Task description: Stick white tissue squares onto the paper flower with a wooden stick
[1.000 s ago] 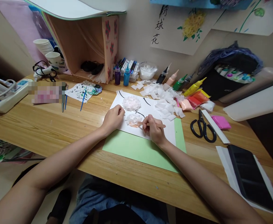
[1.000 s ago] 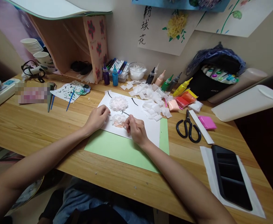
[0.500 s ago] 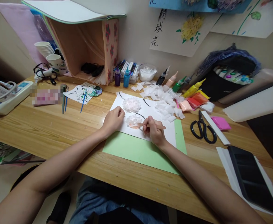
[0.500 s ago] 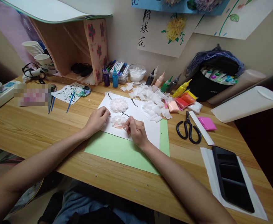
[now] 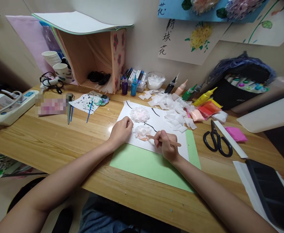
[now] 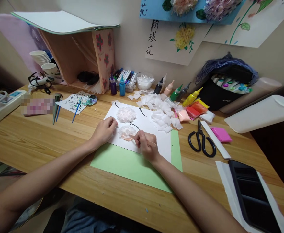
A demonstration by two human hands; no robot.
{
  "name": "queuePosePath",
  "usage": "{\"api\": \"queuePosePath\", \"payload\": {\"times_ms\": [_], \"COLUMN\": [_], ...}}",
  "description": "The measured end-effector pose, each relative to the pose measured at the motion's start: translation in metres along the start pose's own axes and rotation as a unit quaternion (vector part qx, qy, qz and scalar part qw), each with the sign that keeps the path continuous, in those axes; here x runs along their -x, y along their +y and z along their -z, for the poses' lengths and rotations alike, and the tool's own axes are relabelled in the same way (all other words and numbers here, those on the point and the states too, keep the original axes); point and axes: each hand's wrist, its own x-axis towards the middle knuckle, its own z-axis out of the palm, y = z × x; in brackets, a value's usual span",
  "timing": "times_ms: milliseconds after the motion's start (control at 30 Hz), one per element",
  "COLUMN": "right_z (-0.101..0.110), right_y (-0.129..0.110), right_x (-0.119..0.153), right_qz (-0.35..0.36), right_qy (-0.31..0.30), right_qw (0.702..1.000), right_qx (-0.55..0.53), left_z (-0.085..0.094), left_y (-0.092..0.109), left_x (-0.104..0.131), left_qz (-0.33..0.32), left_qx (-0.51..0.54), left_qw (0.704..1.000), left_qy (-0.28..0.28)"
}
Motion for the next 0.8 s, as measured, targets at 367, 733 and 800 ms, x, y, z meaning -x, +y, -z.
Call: {"api": "queuePosePath", "payload": {"times_ms": [367, 733, 800], "right_z": [-0.003, -0.008, -0.004], "right_y": [-0.003, -0.009, -0.004], "right_x": [-0.007, -0.02, -0.013], "right_qz": [-0.005, -0.144, -0.083], "right_qy": [-0.027, 0.028, 0.028], "right_qw": [0.999, 0.982, 0.991], "right_qx": [0.017, -0.117, -0.102], "left_z": [-0.001, 0.0, 0.0], "left_y": [-0.003, -0.002, -0.002], "left_x": [0.0, -0.001, -0.001], "left_qz": [-0.012, -0.003, -0.003], "left_qx": [0.01, -0.003, -0.002], "left_qw": [1.0, 1.0, 1.0], "left_qy": [-0.007, -0.014, -0.015]}}
